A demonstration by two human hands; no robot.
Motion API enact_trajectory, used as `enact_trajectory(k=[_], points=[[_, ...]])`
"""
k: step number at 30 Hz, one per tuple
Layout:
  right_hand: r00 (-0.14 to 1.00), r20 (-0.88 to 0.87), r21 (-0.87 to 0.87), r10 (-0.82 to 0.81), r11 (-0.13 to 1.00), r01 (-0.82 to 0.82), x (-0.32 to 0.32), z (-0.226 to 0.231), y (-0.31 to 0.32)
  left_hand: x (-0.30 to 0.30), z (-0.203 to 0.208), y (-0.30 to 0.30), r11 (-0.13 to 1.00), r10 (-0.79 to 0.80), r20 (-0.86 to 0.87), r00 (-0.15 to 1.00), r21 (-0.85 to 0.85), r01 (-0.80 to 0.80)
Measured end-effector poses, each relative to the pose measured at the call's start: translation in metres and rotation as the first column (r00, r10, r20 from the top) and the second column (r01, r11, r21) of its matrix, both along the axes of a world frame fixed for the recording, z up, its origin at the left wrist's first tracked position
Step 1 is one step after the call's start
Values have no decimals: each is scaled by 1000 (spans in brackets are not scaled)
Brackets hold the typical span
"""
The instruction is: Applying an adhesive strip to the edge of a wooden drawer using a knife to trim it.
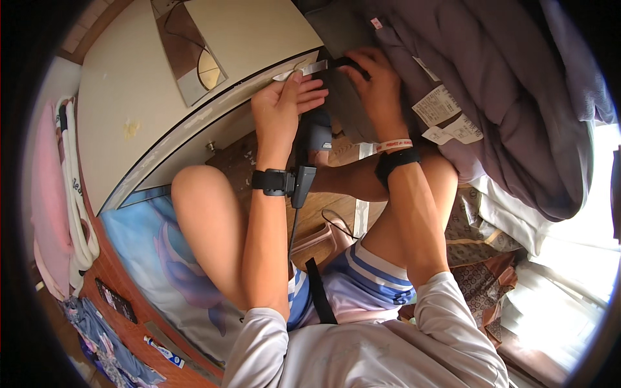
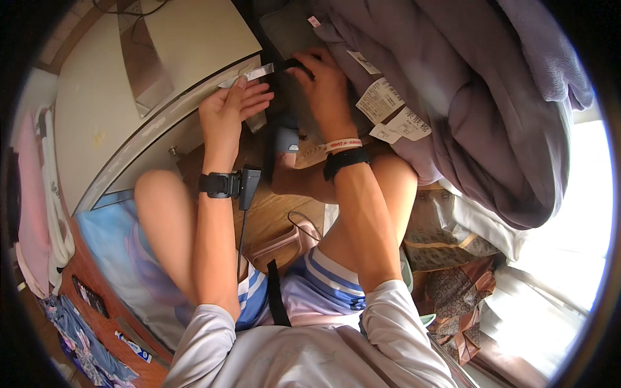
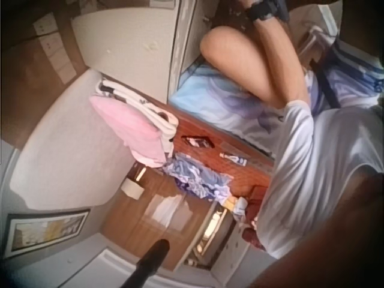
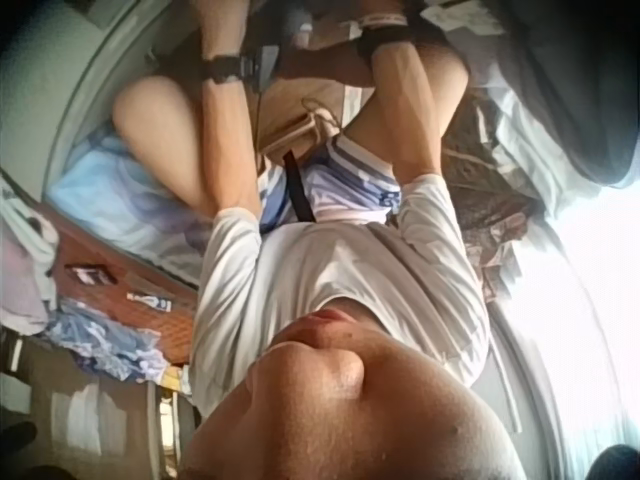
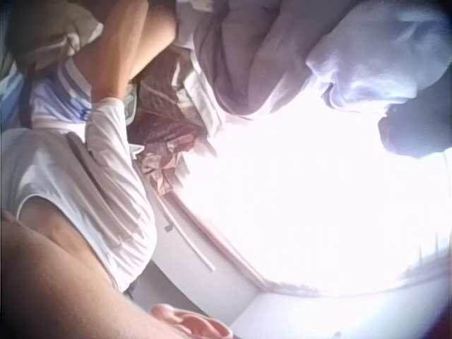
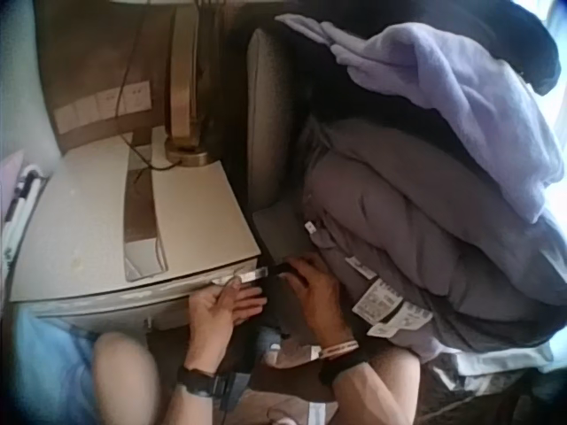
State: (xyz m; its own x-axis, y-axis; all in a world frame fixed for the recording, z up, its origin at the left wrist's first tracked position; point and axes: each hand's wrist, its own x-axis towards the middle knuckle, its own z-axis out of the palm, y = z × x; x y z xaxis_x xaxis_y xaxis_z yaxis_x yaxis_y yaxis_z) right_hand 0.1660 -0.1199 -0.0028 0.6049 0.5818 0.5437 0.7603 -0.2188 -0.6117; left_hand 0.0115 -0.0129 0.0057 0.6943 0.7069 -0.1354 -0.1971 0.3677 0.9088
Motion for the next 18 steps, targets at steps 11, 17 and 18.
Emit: enact_trajectory(k=[11, 17, 18], points=[[1000, -15, 10, -19, 1000, 19, -3, 5, -4, 6, -2, -5, 998, 26, 65, 998, -59, -22], [999, -36, 25, -19, 999, 20, -4, 2, -2, 9, -6, -5, 994, 78, 124, 989, -86, -67], [1000, 13, 37, -20, 999, 19, -3, 2, -1, 9, -6, -5, 994, 78, 123, 989, -87, -68]])
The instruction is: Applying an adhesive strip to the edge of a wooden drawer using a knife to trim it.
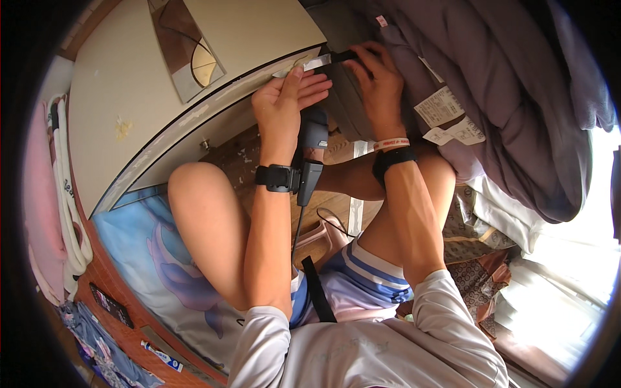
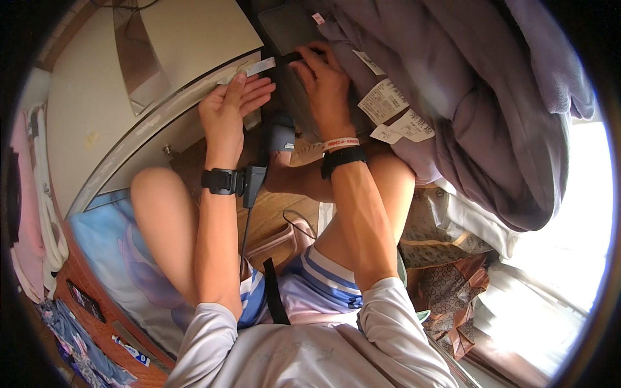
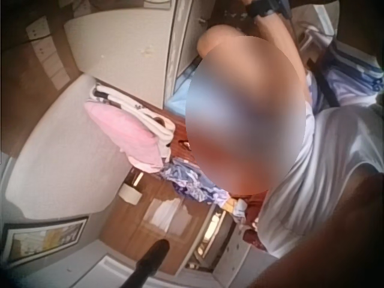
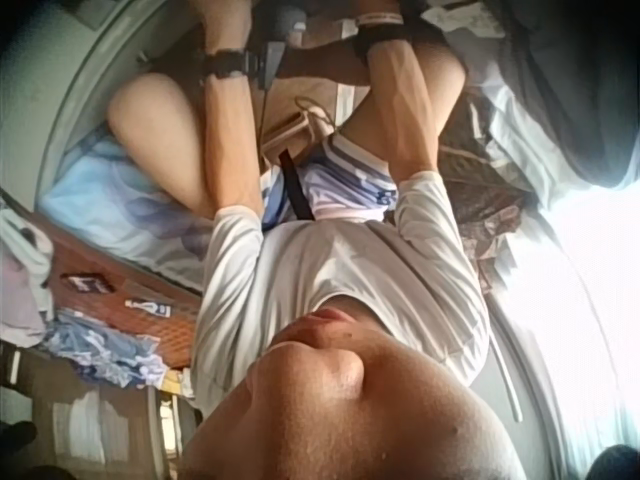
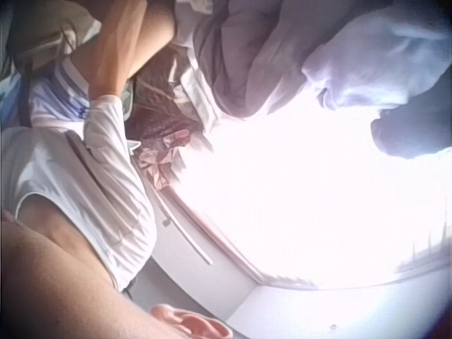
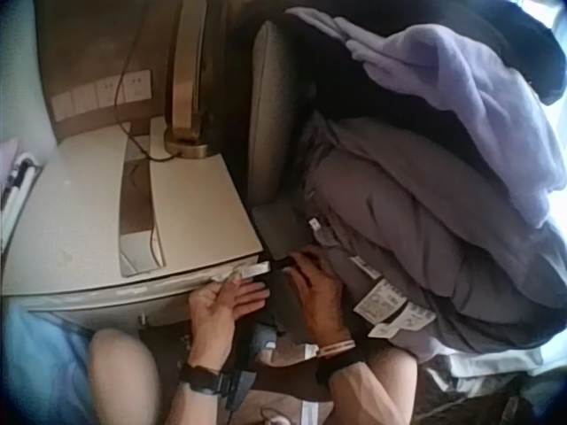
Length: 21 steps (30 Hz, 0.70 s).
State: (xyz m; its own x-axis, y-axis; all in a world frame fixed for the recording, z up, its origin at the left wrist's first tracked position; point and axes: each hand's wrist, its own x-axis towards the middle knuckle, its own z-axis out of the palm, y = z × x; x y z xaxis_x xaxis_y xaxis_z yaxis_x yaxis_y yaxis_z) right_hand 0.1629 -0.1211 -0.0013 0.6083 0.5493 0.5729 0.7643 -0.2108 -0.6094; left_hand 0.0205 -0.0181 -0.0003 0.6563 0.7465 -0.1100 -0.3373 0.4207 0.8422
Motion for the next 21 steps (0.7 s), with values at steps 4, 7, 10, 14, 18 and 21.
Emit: enact_trajectory(k=[4, 7, 10, 14, 18, 21], points=[[999, 46, 10, -5, 1000, 4, 0, -1, 1, 0, -1, -1, 1000, 4, 0, 1000, 1, -4], [998, 61, 17, -3, 1000, 2, 0, -1, 2, 0, -1, -1, 1000, 11, 12, 1000, 3, -11], [995, 93, 24, -20, 1000, 18, -1, -1, 2, 1, -1, -1, 1000, 16, 25, 1000, 13, -16], [997, 76, 39, -29, 999, 26, -2, 0, 3, 1, -2, 0, 1000, 12, 24, 1000, 19, -12], [998, 45, 46, -39, 998, 37, -3, -1, 2, 1, -1, 1, 1000, -7, 2, 1000, 17, 7], [999, 19, 70, -38, 997, 37, -3, -2, 4, 1, -1, 1, 1000, -12, 13, 1000, 26, 11]])
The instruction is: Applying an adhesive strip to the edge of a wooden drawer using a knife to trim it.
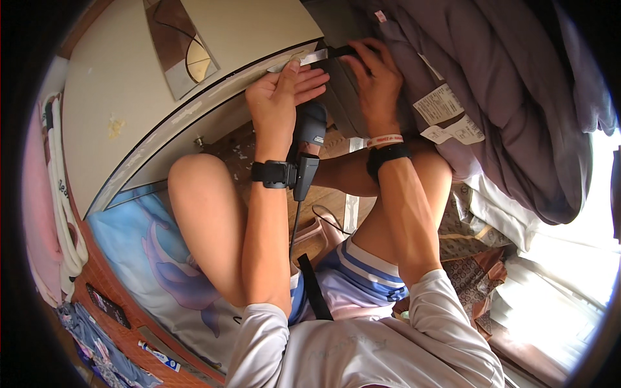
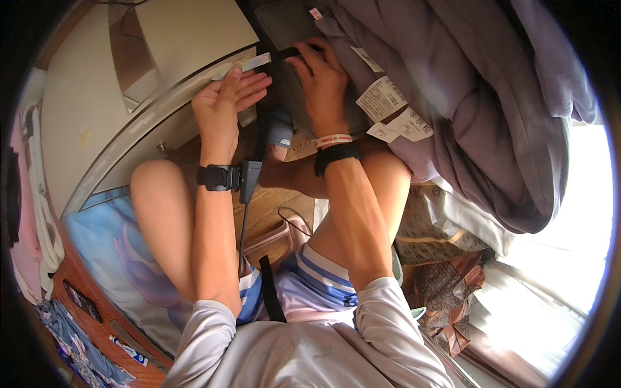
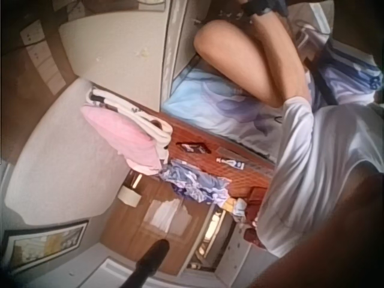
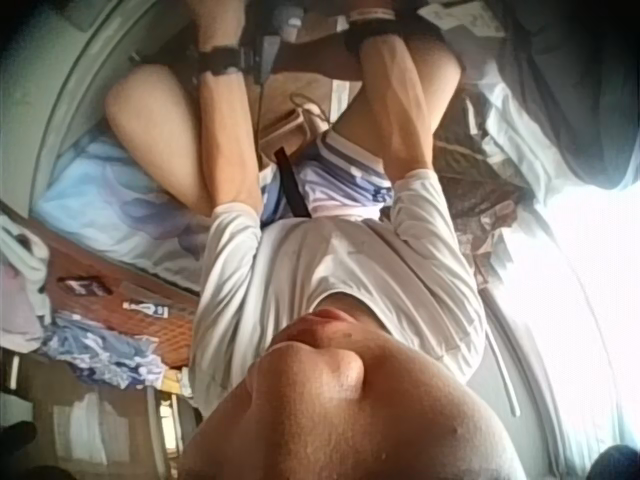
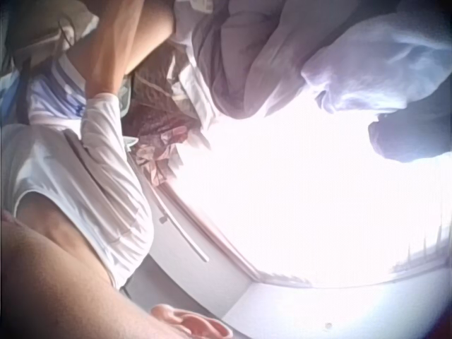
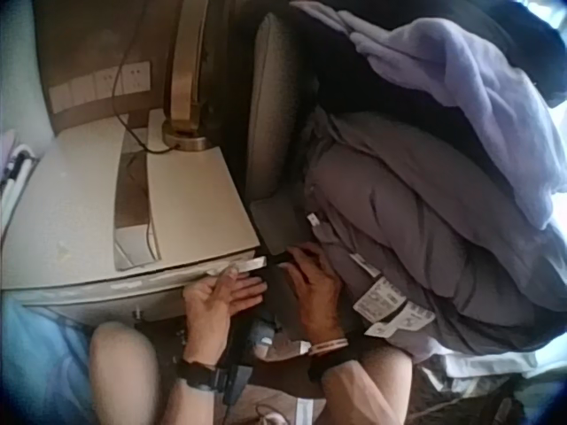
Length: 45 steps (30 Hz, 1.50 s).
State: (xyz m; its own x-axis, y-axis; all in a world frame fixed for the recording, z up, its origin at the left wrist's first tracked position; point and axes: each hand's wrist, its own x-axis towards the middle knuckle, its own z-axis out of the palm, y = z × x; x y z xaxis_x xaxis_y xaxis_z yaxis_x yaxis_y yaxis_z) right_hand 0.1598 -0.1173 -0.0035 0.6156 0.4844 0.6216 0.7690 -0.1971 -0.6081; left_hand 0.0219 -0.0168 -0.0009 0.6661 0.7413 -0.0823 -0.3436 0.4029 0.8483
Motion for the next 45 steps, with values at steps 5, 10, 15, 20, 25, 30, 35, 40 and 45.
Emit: enact_trajectory(k=[5, 10, 15, 20, 25, 30, 35, 40, 45], points=[[1000, 19, 3, -15, 1000, 15, -1, -2, 1, 0, 4, -2, 999, 21, 5, 1000, -36, -21], [1000, 25, 22, -5, 1000, 5, 0, -2, 1, 1, 8, -2, 998, 27, 14, 1000, -57, -26], [1000, 13, 18, -14, 1000, 13, 0, -4, 2, 4, 10, -4, 995, 43, 35, 998, -90, -40], [999, 27, 28, -24, 999, 24, -3, -2, 4, 4, 12, -4, 988, 65, 42, 997, -140, -59], [999, 48, 45, -15, 999, 13, -2, -1, 4, 3, 18, -4, 988, 48, 42, 998, -148, -41], [998, 67, 36, -16, 999, 13, -2, -1, 4, 2, 21, -2, 988, 27, 33, 999, -153, -22], [996, 90, 24, -16, 1000, 13, -1, 1, 5, 0, 25, 0, 985, 12, 16, 1000, -170, -9], [991, 131, 18, -16, 1000, 13, 2, 3, 4, 1, 29, -1, 984, 12, 8, 1000, -179, -10], [992, 127, 26, -18, 1000, 14, 2, 4, 4, -1, 27, 0, 985, 7, 13, 1000, -174, -4]])
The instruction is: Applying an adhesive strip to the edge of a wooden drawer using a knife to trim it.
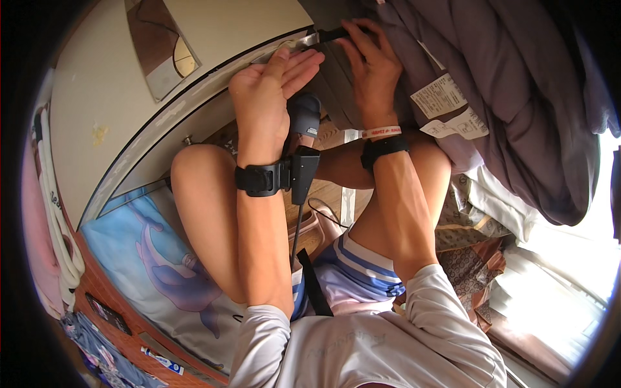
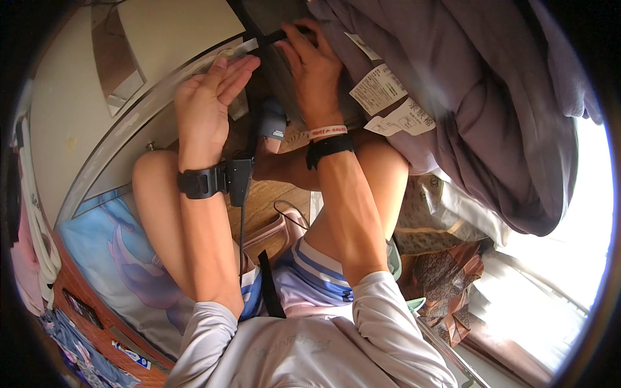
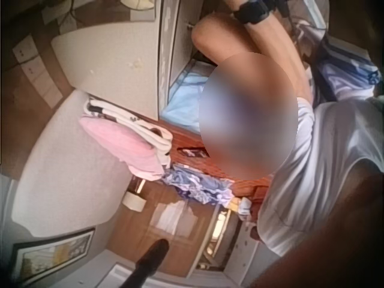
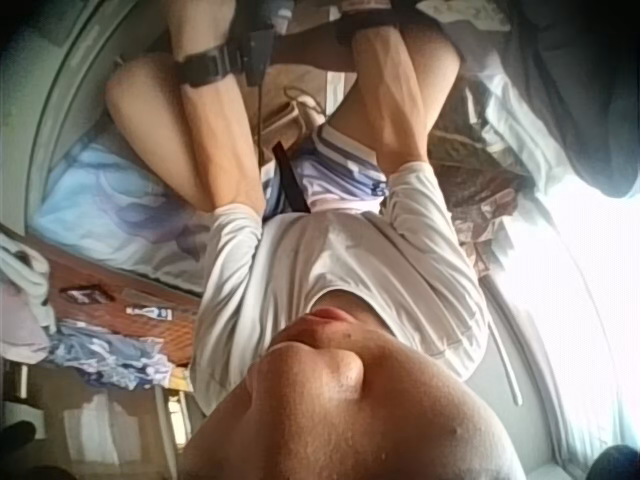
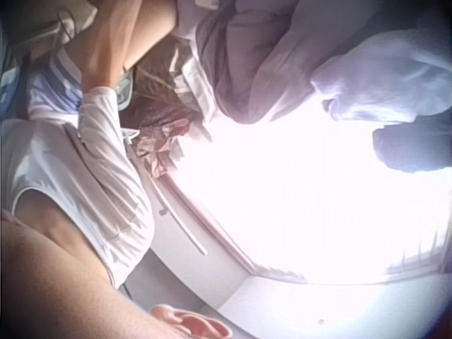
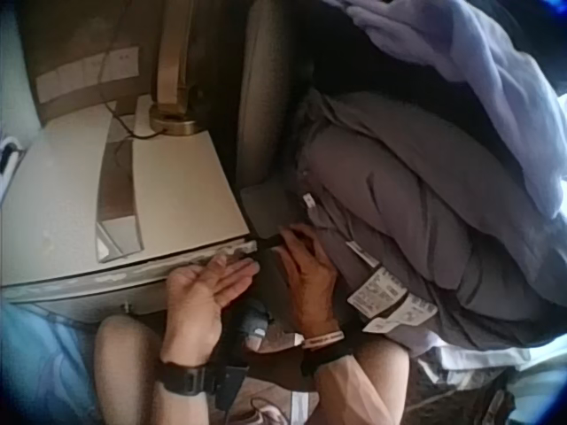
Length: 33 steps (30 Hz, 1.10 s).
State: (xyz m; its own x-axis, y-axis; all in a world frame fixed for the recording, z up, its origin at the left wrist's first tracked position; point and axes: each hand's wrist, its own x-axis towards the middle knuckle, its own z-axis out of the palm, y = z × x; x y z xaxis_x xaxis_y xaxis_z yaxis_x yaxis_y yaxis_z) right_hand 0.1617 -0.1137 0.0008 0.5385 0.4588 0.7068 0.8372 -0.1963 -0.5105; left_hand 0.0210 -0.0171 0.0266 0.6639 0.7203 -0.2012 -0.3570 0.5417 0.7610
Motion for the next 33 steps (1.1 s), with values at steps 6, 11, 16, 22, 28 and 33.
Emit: enact_trajectory(k=[6, 11, 16, 22, 28, 33], points=[[1000, 1, -4, -7, 1000, 7, 0, 1, 0, -2, 1, 1, 1000, -7, 2, 1000, -6, 7], [1000, -20, 21, -14, 1000, 14, 0, 2, 0, -2, -1, 3, 999, -39, 28, 999, -18, 40], [999, 7, 12, -47, 999, 47, -12, 25, 5, -6, -5, 8, 998, -51, 61, 997, -24, 52], [997, 55, 7, -49, 999, 48, -1, 10, 1, -7, -3, 7, 993, -111, 27, 993, 45, 110], [975, -209, -77, 70, 993, -88, -3, 6, -13, -12, -14, 4, 971, -127, -107, 986, 189, 145], [954, -275, -90, 119, 985, -149, -12, 21, -20, -21, -17, 6, 949, -141, -124, 982, 265, 170]])
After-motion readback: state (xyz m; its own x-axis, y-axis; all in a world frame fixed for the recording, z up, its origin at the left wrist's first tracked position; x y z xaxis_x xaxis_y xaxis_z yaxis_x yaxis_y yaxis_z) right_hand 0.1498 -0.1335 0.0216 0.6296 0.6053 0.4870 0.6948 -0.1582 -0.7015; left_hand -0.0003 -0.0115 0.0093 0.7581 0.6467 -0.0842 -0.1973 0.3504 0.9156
